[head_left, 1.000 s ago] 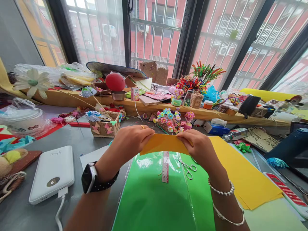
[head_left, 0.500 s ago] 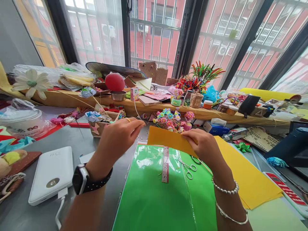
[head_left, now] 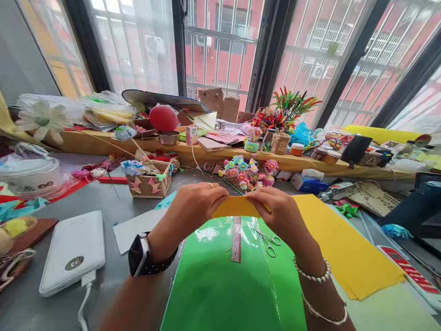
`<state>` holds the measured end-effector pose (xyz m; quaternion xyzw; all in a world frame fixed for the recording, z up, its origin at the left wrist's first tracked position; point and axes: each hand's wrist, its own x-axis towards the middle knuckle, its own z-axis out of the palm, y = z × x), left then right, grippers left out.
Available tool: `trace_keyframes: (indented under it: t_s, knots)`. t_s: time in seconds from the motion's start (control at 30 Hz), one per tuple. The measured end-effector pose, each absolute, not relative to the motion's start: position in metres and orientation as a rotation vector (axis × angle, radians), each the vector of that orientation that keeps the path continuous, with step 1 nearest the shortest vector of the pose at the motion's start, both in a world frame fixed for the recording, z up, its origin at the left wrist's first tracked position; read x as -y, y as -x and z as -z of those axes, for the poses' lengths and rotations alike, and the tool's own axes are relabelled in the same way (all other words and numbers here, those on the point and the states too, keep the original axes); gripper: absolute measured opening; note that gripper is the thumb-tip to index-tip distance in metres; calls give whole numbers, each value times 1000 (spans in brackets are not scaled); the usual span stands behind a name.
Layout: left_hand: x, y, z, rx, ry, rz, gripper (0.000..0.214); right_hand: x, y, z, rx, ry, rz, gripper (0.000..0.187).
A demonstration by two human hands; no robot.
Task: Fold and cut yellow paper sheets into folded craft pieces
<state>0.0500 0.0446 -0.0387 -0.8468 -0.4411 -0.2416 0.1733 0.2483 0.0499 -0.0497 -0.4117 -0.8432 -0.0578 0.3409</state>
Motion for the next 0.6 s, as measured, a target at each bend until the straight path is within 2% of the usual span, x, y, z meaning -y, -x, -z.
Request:
trace_keyframes:
  t_s: [0.47,0.6]
  knots:
    - [-46,-21,32,1399,2235,756,25,-66,-288,52,1960,1232,229,19]
    - [-46,-15,30,1483,2176,855,24,-72,-290,56,1917,1276,118,20]
